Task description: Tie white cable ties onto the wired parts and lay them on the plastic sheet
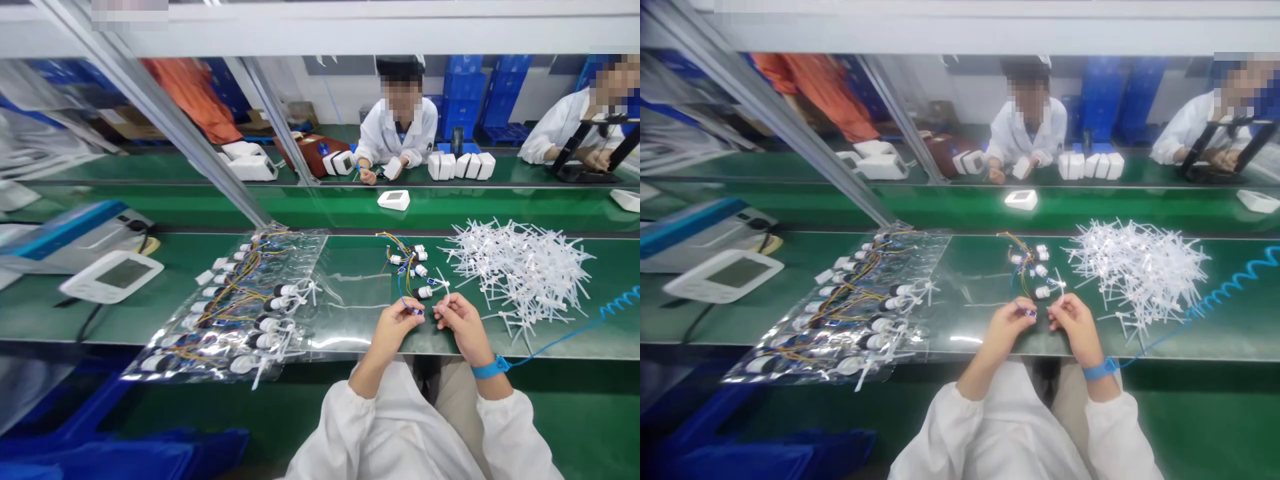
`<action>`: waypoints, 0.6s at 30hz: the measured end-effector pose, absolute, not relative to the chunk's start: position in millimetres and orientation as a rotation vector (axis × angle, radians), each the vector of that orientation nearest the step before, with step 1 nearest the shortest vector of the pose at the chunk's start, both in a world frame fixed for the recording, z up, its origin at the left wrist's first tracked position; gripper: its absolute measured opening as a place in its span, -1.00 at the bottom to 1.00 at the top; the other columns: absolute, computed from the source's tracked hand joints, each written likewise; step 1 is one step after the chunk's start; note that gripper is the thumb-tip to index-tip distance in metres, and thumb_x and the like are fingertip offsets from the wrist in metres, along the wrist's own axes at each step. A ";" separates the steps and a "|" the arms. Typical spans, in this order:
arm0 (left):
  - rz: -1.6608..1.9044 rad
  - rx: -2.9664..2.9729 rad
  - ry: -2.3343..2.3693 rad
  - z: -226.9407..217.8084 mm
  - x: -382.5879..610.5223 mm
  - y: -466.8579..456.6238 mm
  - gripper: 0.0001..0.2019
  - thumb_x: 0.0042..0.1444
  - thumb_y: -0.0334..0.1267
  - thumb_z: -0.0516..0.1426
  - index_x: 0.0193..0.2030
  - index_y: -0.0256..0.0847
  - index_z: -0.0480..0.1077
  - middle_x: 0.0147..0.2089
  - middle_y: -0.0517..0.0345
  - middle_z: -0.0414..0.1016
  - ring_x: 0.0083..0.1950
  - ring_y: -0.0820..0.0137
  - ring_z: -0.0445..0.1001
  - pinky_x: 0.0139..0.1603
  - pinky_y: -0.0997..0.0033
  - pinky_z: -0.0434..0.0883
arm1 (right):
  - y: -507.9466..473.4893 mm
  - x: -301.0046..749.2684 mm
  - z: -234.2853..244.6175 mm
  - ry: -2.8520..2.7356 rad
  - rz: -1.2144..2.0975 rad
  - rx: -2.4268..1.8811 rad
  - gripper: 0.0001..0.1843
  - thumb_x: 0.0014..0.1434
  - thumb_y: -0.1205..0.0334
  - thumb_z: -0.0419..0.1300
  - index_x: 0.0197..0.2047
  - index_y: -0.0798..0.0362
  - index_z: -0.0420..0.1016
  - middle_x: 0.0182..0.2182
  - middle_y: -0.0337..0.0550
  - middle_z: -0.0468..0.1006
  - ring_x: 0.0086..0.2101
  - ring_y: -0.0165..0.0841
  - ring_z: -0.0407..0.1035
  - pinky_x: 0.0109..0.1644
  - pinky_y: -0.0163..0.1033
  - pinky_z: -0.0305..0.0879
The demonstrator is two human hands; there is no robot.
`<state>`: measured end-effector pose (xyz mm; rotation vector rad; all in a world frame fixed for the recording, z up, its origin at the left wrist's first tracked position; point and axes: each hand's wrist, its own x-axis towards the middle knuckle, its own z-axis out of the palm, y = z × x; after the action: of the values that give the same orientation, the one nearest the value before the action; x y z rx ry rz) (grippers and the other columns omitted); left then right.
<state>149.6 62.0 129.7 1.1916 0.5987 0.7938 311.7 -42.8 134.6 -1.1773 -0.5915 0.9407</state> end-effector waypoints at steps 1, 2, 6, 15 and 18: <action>0.777 1.184 0.595 130.5 149.6 61.3 -0.74 -0.05 -0.21 0.54 -0.25 -0.22 0.68 -0.17 0.09 0.63 -0.10 0.29 0.54 -0.01 0.34 0.46 | -43.1 311.7 134.7 -0.600 0.942 -1.178 -0.56 0.14 -0.12 0.61 -0.23 -0.02 0.56 -0.30 -0.16 0.63 -0.32 -0.31 0.53 -0.35 -0.29 0.54; 0.762 1.176 0.595 131.1 149.5 60.6 -0.72 -0.05 -0.20 0.55 -0.24 -0.22 0.67 -0.16 0.08 0.64 -0.10 0.28 0.55 -0.01 0.33 0.47 | -43.3 311.7 134.9 -0.609 0.943 -1.180 -0.55 0.14 -0.13 0.61 -0.23 -0.02 0.56 -0.30 -0.15 0.63 -0.32 -0.30 0.53 -0.35 -0.28 0.54; 0.725 1.128 0.592 130.7 150.5 57.7 -0.65 -0.03 -0.13 0.59 -0.23 -0.24 0.64 -0.17 0.04 0.67 -0.08 0.26 0.61 0.07 0.28 0.51 | -44.1 312.0 135.2 -0.631 0.958 -1.190 -0.53 0.10 -0.15 0.64 -0.25 -0.02 0.58 -0.28 -0.09 0.67 -0.28 -0.24 0.58 -0.32 -0.24 0.60; 0.722 1.044 0.527 131.8 156.0 55.0 -0.47 -0.13 0.02 0.65 -0.27 -0.25 0.53 -0.19 0.04 0.66 -0.07 0.23 0.68 0.13 0.20 0.58 | -46.1 315.7 130.6 -0.634 0.996 -1.215 -0.54 0.04 -0.12 0.67 -0.28 -0.01 0.61 -0.21 0.00 0.74 -0.21 -0.15 0.67 -0.23 -0.17 0.69; 0.728 1.038 0.532 128.0 160.4 53.0 -0.42 -0.19 0.08 0.66 -0.28 -0.26 0.53 -0.19 0.02 0.67 -0.10 0.23 0.68 0.15 0.14 0.57 | -48.8 319.4 129.4 -0.623 0.969 -1.269 -0.52 -0.04 -0.13 0.69 -0.31 -0.03 0.63 -0.22 0.03 0.74 -0.26 -0.13 0.67 -0.25 -0.15 0.71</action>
<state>160.4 53.0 128.0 1.0377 0.5319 0.7277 319.4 -48.8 129.4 -1.2693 -0.6231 0.9685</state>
